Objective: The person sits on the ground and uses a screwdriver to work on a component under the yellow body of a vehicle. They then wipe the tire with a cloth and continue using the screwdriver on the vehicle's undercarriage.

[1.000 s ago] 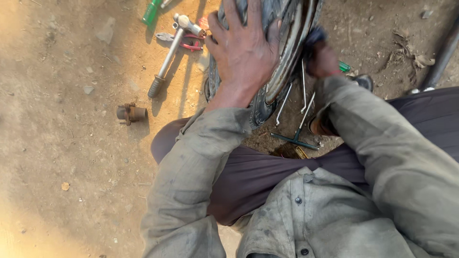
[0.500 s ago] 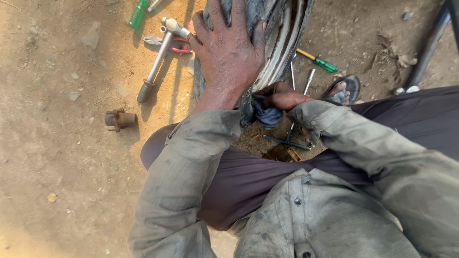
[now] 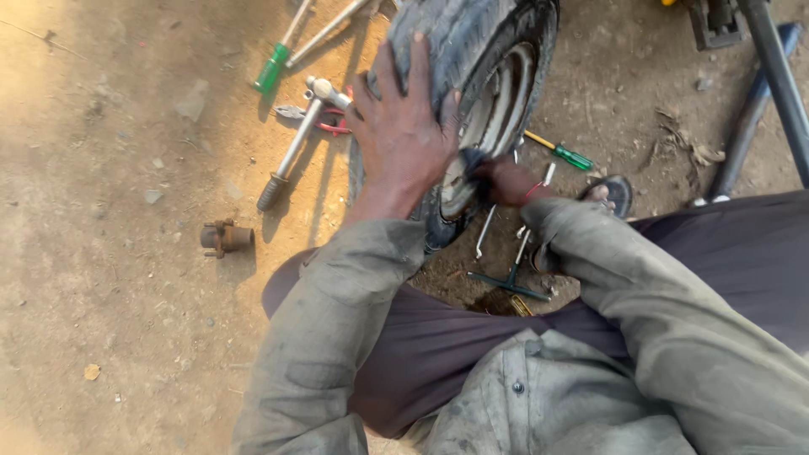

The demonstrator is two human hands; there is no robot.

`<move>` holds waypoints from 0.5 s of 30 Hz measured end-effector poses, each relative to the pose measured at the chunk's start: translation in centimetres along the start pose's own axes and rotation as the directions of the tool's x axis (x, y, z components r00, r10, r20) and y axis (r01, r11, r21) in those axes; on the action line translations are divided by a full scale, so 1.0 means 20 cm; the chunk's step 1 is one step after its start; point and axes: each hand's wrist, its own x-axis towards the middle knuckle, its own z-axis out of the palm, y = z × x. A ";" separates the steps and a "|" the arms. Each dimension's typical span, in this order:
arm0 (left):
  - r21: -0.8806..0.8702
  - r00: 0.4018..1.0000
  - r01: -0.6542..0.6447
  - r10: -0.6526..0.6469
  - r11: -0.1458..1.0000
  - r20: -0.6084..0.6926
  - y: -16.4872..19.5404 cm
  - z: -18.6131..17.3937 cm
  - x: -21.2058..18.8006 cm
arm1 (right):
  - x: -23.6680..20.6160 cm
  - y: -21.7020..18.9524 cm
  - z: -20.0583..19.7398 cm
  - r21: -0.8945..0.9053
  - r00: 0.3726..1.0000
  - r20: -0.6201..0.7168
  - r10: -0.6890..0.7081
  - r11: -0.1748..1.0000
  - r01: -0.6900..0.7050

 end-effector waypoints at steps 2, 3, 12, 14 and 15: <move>-0.016 1.000 0.005 -0.005 1.000 0.003 0.00 0.00 -0.01 | 0.08 0.08 -0.10 0.647 0.936 -0.131 0.326 0.744 -0.168; -0.003 1.000 0.021 -0.021 1.000 0.011 0.01 0.00 -0.02 | 0.13 0.10 -0.15 0.989 0.853 -0.145 0.501 0.099 0.110; 0.014 1.000 0.015 -0.015 1.000 -0.002 0.05 0.02 -0.05 | 0.17 -0.06 -0.14 -0.238 0.892 -0.451 -0.038 0.968 -0.080; 0.011 1.000 0.025 -0.025 1.000 0.011 0.05 0.02 -0.06 | 0.20 -0.08 -0.06 -0.064 0.990 0.032 0.139 0.989 -0.136; 0.009 1.000 0.028 -0.028 1.000 0.008 0.05 0.02 -0.07 | 0.21 -0.06 -0.05 0.177 0.962 0.174 0.210 0.955 -0.240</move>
